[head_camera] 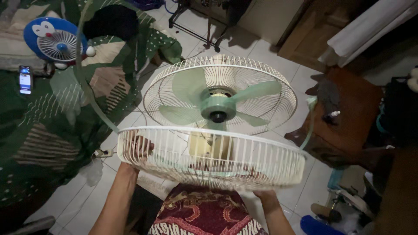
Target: The person assembles a standing electric fan by attaching the front protective cage to the fan head. They align the cage with the fan blades and secure it by fastening the side clips.
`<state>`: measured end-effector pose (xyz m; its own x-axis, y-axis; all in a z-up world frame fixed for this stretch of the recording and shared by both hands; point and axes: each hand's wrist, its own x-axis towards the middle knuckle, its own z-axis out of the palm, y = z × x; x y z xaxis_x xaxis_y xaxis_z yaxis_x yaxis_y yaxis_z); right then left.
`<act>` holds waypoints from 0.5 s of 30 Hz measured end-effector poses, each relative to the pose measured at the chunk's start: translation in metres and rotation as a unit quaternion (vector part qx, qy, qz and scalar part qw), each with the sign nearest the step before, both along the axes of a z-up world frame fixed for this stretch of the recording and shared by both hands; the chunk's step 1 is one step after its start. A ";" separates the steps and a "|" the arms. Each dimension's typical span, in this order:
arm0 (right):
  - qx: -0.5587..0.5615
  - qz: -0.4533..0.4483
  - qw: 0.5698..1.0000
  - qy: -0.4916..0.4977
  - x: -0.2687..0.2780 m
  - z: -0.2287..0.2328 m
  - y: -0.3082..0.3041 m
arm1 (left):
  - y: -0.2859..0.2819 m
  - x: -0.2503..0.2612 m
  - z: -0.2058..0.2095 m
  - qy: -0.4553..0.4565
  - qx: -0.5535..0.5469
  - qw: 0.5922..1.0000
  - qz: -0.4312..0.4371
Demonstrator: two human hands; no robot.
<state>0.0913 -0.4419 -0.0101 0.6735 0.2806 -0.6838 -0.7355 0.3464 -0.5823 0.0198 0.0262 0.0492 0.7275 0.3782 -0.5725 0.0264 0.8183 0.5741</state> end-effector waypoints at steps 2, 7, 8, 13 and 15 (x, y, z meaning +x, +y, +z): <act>-0.047 0.028 0.998 -0.005 -0.009 0.002 0.000 | -0.002 -0.004 0.015 0.055 0.009 0.998 0.013; -0.162 0.105 0.980 -0.052 -0.009 -0.003 -0.014 | -0.010 -0.021 0.031 -0.029 0.054 0.995 -0.075; -0.079 0.071 0.994 -0.002 -0.004 -0.008 -0.014 | -0.011 -0.025 0.030 -0.045 0.060 0.994 -0.082; 0.099 -0.034 0.987 0.126 0.004 -0.026 -0.018 | -0.007 -0.030 0.010 -0.133 0.135 0.975 -0.118; 0.188 -0.052 0.980 0.032 -0.004 -0.026 -0.018 | -0.005 -0.031 -0.003 -0.141 0.110 0.978 -0.109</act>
